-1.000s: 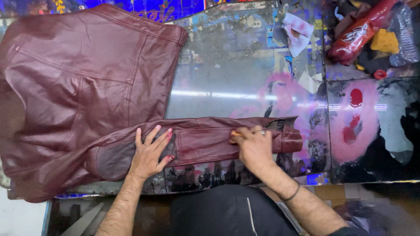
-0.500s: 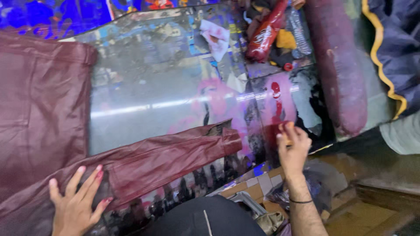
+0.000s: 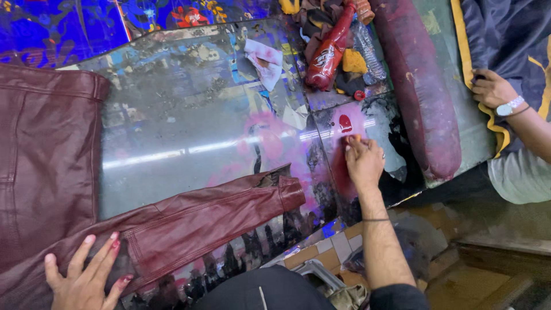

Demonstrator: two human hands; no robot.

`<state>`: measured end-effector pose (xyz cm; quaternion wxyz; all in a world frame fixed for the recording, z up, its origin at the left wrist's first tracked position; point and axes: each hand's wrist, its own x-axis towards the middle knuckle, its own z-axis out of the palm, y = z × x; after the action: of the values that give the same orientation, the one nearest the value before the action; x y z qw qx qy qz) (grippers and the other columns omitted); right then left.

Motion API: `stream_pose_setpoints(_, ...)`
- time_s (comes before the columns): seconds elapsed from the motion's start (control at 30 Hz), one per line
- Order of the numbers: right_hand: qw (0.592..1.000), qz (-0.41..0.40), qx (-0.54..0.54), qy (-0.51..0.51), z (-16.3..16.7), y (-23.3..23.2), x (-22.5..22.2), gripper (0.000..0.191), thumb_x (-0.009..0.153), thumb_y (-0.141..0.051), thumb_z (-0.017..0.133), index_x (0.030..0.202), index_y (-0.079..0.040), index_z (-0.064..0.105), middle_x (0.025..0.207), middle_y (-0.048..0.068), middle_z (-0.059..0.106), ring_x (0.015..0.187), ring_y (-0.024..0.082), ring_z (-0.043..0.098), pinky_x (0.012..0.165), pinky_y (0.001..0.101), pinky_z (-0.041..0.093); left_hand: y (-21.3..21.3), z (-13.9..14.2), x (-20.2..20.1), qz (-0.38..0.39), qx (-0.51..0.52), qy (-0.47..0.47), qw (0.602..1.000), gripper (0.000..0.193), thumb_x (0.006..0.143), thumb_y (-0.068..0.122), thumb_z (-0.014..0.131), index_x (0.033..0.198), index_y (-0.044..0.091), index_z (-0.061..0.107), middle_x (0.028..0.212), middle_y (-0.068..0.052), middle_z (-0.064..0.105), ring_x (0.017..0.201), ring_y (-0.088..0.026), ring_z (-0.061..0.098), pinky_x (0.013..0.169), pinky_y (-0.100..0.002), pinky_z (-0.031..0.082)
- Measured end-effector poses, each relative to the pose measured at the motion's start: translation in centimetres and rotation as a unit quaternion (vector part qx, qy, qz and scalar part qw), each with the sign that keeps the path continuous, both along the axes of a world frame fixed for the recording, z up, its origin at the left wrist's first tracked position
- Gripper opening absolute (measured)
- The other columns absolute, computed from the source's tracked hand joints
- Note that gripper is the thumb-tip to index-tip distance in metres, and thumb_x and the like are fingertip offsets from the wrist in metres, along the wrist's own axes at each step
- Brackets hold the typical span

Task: The person applies dark red dye to a maroon leather jacket laid on a work table, dabbing the dye into the sleeve and pocket area with a sponge. They pour more dye from a bottle onto the sponge, continue rubbing the dye across the fabric, and finally set the sponge and bottle down on the table.

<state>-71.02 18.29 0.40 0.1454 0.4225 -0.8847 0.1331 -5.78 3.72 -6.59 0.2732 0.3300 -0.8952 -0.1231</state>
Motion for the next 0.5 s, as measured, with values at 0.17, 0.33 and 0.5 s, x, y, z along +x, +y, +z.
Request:
stream_pose_setpoints(0.17,0.99,-0.042,0.089,-0.1,1.5,4.9,1.9,0.029,0.09,-0.035,0.071,0.118,-0.029,0.079,0.114,0.007,0.068,0.104,0.031,0.064,0.087,0.0463,0.052,-0.5,0.9,-0.3,0.015,-0.019,-0.072,0.997,0.072,0.086,0.055,0.056,0.143,0.011,0.054,0.158,0.005,0.044,0.15,-0.025,0.034,0.119,-0.08,0.012)
stream_pose_setpoints(0.33,0.997,0.026,-0.033,0.059,1.1,4.1,0.5,0.033,0.094,-0.033,0.073,0.124,-0.022,0.077,0.123,0.01,0.068,0.102,0.035,0.064,0.086,0.047,0.052,0.7,1.9,-0.4,0.045,0.003,-0.132,0.99,0.071,0.081,0.051,0.058,0.143,0.015,0.054,0.16,0.009,0.044,0.153,-0.023,0.034,0.125,-0.078,0.013)
stream_pose_setpoints(0.5,0.993,-0.003,0.121,-0.004,0.1,5.6,1.3,0.022,0.091,-0.035,0.075,0.112,-0.033,0.082,0.103,0.005,0.072,0.091,0.032,0.07,0.079,0.0474,0.056,0.6,4.2,-0.9,0.03,0.002,-0.119,0.992,0.071,0.079,0.048,0.06,0.142,0.015,0.053,0.157,0.005,0.043,0.15,-0.025,0.033,0.12,-0.076,0.014)
